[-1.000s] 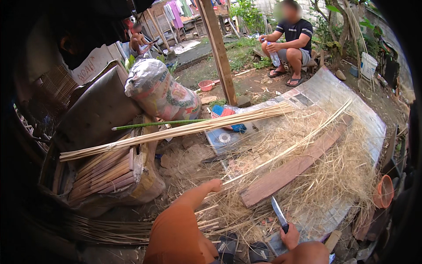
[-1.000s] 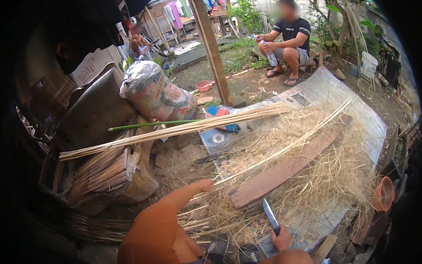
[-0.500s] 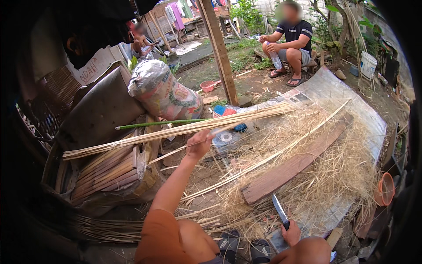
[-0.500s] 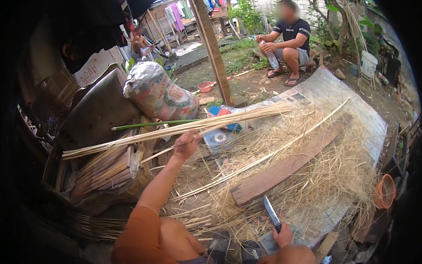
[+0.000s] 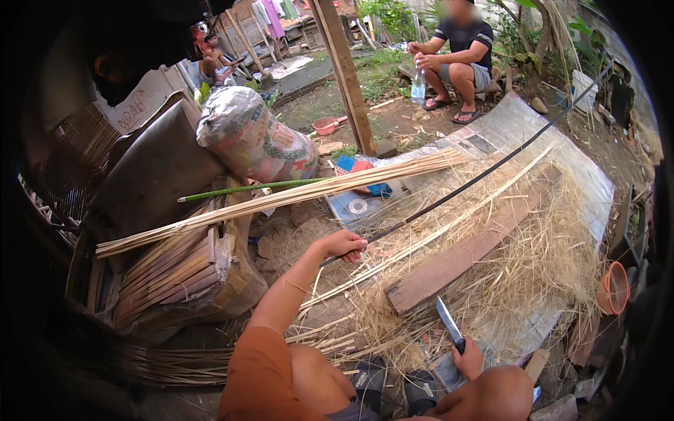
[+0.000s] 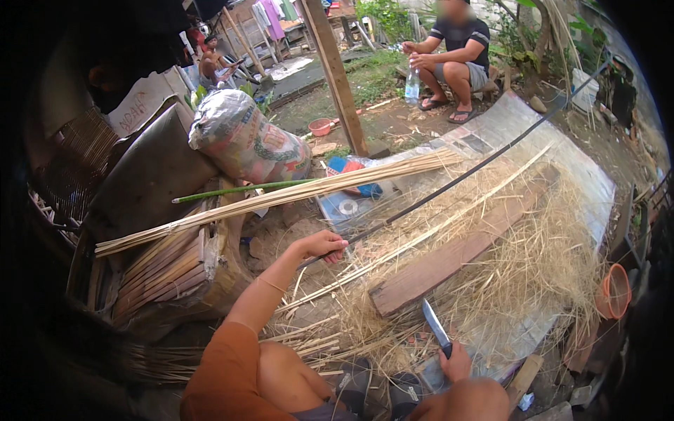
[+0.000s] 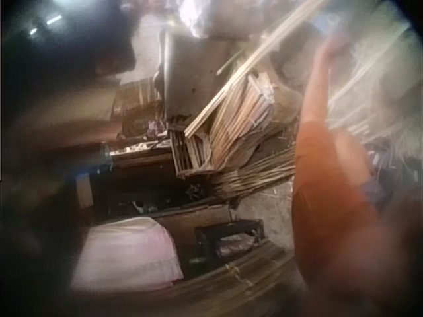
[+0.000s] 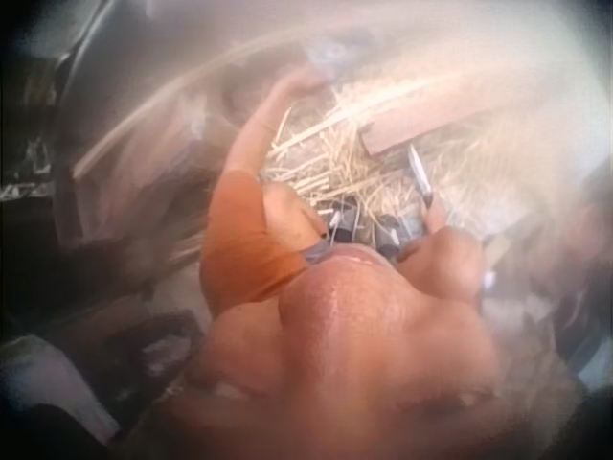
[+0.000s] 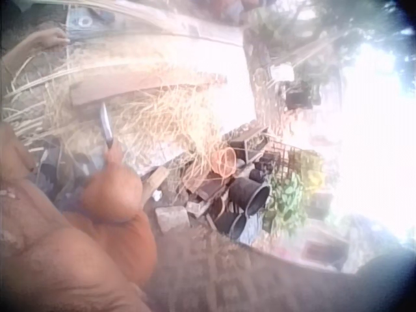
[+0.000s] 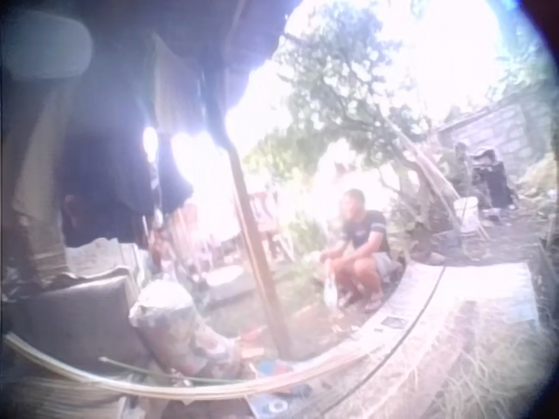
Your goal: The person sits on the ground and uses a knife to split long bamboo stalks into thin strips. They repeatedly position each stalk on a wooden board, draw the knife along its length to separate it, and then set the finished strips aside. Another person is visible in the background.
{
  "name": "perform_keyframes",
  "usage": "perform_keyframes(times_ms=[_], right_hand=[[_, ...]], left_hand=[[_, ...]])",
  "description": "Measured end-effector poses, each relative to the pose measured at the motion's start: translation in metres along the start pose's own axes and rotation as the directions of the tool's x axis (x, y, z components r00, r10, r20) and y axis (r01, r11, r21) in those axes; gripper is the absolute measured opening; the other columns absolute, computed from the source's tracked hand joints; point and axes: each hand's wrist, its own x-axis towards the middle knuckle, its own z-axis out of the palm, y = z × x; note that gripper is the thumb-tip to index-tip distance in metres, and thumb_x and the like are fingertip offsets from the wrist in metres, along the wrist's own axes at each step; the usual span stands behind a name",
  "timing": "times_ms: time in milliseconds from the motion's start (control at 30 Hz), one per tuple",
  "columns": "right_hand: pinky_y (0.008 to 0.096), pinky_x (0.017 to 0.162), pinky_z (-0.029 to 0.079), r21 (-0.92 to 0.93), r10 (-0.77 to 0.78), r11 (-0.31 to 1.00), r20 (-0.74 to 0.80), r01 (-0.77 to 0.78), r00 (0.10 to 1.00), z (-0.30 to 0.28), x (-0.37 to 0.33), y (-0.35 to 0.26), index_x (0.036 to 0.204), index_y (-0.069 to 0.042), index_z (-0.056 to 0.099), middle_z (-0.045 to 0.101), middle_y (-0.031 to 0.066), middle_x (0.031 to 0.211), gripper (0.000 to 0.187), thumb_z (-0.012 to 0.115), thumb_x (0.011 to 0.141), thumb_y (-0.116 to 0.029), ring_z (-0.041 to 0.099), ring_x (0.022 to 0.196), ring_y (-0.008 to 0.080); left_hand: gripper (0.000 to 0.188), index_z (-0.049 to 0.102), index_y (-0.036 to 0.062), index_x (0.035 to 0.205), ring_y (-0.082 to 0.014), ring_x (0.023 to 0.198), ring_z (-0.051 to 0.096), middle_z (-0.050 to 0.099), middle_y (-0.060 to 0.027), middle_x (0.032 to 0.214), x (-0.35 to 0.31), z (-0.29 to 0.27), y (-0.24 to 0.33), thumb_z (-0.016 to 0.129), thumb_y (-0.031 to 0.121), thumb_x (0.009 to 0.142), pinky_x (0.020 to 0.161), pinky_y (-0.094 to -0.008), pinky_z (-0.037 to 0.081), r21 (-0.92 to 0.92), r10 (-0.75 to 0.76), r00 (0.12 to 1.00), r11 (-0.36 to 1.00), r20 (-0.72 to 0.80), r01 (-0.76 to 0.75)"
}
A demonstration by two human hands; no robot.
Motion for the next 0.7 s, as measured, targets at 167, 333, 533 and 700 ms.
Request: perform_keyframes(times_ms=[167,333,533,700], right_hand=[[0.0508,0.076,0.051,0.019,0.096,0.994,0.302,-0.107,0.948,-0.019,0.023,0.036,0.110,-0.002,0.053,0.066,0.0271,0.094,0.055,0.074,0.082,-0.045,0.064,0.090,0.0462],[0.0459,0.075,0.051,0.120,0.148,0.966,0.470,-0.229,0.870,-0.050,0.027,-0.004,0.110,-0.002,0.054,0.066,0.0219,0.091,0.059,0.074,0.081,-0.049,0.065,0.086,0.0388],[0.0440,0.076,0.050,0.372,0.232,0.841,0.408,-0.393,0.883,-0.033,-0.017,-0.066,0.111,-0.005,0.056,0.065,0.0205,0.093,0.051,0.075,0.080,-0.041,0.065,0.086,0.0353],[0.0449,0.075,0.051,0.379,-0.293,0.915,0.393,0.137,0.871,-0.022,0.002,-0.086,0.113,-0.006,0.056,0.066,0.0202,0.095,0.042,0.072,0.082,-0.028,0.064,0.085,0.0396]], left_hand=[[0.041,0.064,0.0015,0.090,-0.0148,0.065,0.065,0.064,-0.0049,0.075,0.030,0.023,0.024,0.054,0.040,0.101,0.059,-0.0303,0.054,0.183,-0.063,0.997,0.981,-0.035,0.069],[0.057,0.068,-0.0012,0.074,-0.0128,0.053,0.050,0.051,0.0001,0.051,0.024,0.016,0.073,0.057,0.050,0.097,0.053,-0.0315,0.041,0.448,0.433,0.822,0.858,-0.370,-0.251],[0.046,0.071,0.0019,0.085,-0.0081,0.053,0.048,0.055,0.0000,0.058,0.059,0.030,0.074,0.063,0.046,0.095,0.052,-0.0269,0.039,0.254,0.326,0.865,0.937,-0.381,-0.241],[0.035,0.067,0.0046,0.096,-0.0115,0.057,0.054,0.061,-0.0031,0.069,0.106,0.105,0.062,0.061,0.039,0.097,0.053,-0.0295,0.044,0.106,0.087,0.990,0.992,-0.109,-0.075]])
